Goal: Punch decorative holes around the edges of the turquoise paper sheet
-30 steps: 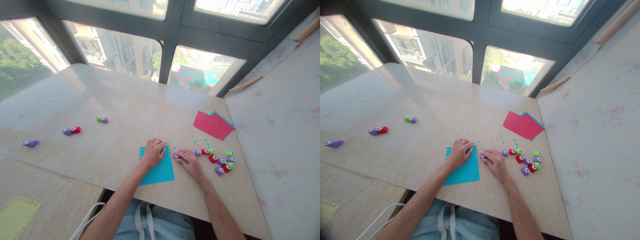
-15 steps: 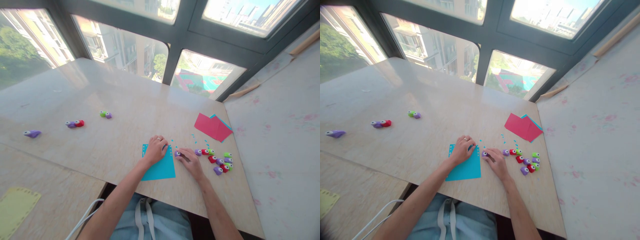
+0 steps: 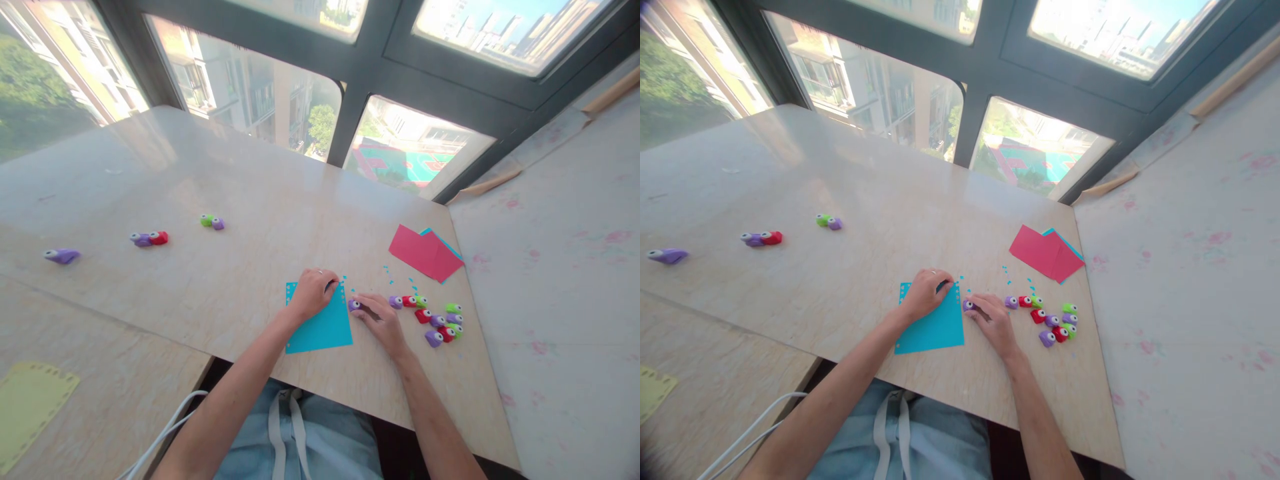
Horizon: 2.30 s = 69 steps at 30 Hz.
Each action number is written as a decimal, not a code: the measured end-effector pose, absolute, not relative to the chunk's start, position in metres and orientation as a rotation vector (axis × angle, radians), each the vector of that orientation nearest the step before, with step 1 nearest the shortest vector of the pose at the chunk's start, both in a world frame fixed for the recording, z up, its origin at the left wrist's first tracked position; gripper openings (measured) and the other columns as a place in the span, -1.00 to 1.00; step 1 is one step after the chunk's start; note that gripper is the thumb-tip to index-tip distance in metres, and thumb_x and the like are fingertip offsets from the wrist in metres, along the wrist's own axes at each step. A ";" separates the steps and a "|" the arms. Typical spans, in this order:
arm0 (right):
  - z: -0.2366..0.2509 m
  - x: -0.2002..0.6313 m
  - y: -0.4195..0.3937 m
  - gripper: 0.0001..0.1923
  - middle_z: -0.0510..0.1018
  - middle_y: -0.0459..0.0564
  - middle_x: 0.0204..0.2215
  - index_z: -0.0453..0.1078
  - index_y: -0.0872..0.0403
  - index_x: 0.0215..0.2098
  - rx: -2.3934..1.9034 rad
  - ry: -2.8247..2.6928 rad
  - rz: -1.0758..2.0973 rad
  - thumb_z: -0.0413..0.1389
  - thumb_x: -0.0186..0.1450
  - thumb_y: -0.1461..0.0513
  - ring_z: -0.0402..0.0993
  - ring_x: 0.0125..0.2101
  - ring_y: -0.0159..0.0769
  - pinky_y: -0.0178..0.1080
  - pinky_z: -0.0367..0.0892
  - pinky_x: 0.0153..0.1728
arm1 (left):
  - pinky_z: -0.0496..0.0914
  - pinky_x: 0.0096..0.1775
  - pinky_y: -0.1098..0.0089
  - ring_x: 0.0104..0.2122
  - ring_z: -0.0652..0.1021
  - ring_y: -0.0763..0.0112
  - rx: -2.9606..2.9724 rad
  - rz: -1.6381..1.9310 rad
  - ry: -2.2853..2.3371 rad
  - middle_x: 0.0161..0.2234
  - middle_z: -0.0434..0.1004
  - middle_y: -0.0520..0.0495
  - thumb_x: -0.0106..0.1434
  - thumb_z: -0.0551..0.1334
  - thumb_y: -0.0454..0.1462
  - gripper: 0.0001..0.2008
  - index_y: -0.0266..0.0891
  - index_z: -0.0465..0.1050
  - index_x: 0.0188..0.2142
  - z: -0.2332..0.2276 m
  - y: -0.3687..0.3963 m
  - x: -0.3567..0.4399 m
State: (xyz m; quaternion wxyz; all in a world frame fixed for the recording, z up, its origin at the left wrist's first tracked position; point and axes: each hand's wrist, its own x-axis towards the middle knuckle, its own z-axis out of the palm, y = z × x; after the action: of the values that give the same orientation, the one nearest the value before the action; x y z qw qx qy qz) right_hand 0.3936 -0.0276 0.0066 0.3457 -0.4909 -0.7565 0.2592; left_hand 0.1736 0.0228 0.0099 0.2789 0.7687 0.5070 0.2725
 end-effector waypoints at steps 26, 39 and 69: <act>0.009 0.392 -0.027 -0.74 0.61 0.03 -0.11 0.54 -0.07 -0.04 -1.273 -1.943 0.659 0.19 0.32 0.12 0.52 -0.09 -0.15 -0.05 0.41 -0.03 | 0.32 0.01 0.23 -0.10 0.57 0.31 1.984 0.749 1.359 -0.16 0.63 -0.02 0.35 0.14 -0.23 -0.79 -0.13 0.57 -0.19 0.011 0.030 0.179; 0.011 0.392 -0.028 -0.73 0.60 0.04 -0.11 0.51 -0.04 0.00 -1.226 -2.005 0.568 0.17 0.35 0.17 0.52 -0.09 -0.19 -0.10 0.43 -0.05 | 0.30 -0.04 0.26 -0.15 0.55 0.32 2.033 0.696 1.425 -0.23 0.63 -0.04 0.34 0.15 -0.21 -0.79 -0.11 0.59 -0.23 0.014 0.029 0.183; 0.009 0.393 -0.027 -0.73 0.60 0.03 -0.10 0.50 -0.05 0.01 -1.202 -2.006 0.547 0.17 0.34 0.19 0.53 -0.09 -0.20 -0.11 0.43 -0.05 | 0.31 -0.07 0.28 -0.19 0.55 0.33 2.051 0.711 1.395 -0.27 0.62 -0.04 0.34 0.14 -0.24 -0.78 -0.12 0.60 -0.26 0.014 0.030 0.184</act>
State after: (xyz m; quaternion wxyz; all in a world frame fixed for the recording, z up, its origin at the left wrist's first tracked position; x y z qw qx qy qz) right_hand 0.3927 -0.0273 0.0095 0.3615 -0.4667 -0.7787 0.2125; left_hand 0.1835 0.0300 0.0141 0.2769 0.7639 0.5193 0.2647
